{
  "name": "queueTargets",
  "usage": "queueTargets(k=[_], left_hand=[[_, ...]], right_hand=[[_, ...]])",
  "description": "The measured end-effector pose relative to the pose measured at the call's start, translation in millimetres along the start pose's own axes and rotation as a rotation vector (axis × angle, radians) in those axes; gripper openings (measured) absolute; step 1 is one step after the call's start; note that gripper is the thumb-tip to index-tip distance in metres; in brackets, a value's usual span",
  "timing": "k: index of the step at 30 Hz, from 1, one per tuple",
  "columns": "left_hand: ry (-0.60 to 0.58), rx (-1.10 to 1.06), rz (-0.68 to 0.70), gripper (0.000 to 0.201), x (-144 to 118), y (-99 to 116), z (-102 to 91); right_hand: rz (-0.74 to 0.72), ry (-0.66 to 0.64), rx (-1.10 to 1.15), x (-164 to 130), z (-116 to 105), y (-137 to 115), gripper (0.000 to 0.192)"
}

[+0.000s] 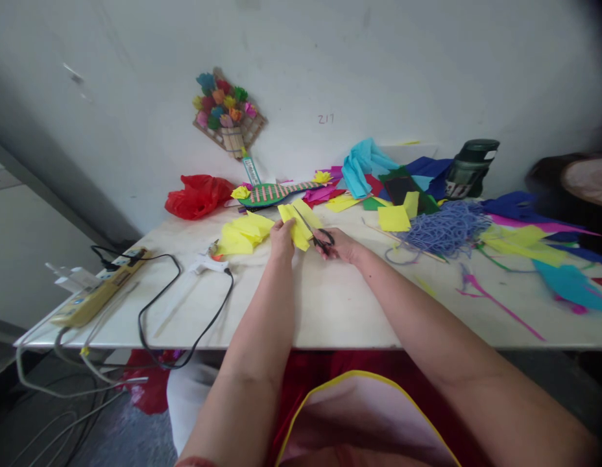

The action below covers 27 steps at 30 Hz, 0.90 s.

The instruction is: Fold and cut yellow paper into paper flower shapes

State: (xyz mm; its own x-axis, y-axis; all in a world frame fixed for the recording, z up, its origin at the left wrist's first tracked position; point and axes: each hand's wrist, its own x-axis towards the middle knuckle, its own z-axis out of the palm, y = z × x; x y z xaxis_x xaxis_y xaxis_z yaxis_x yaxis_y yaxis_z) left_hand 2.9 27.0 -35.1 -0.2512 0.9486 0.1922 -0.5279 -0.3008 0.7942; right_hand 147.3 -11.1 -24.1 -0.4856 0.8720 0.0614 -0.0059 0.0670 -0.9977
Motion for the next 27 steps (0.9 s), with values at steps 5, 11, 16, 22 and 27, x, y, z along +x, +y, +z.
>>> queueTargets(k=[5, 11, 16, 22, 27], left_hand=[[0.01, -0.015, 0.002, 0.02, 0.8, -0.7, -0.2], [0.019, 0.003, 0.0, 0.023, 1.2, -0.7, -0.5], [0.015, -0.014, 0.003, 0.021, 1.5, -0.2, -0.9], [0.046, 0.001, 0.006, 0.019, -0.5, 2.6, 0.5], [0.067, -0.003, 0.003, 0.018, 0.0, 3.3, 0.8]], right_hand=[[0.006, 0.014, 0.011, -0.8, 1.2, -1.7, 0.034], [0.018, 0.027, 0.019, -0.1, 2.1, -1.5, 0.033], [0.019, 0.034, 0.02, 1.1, 1.8, 0.0, 0.035], [0.019, 0.049, 0.005, -0.5, 3.9, -2.8, 0.034], [0.023, 0.057, -0.008, 2.2, 4.1, 0.2, 0.035]])
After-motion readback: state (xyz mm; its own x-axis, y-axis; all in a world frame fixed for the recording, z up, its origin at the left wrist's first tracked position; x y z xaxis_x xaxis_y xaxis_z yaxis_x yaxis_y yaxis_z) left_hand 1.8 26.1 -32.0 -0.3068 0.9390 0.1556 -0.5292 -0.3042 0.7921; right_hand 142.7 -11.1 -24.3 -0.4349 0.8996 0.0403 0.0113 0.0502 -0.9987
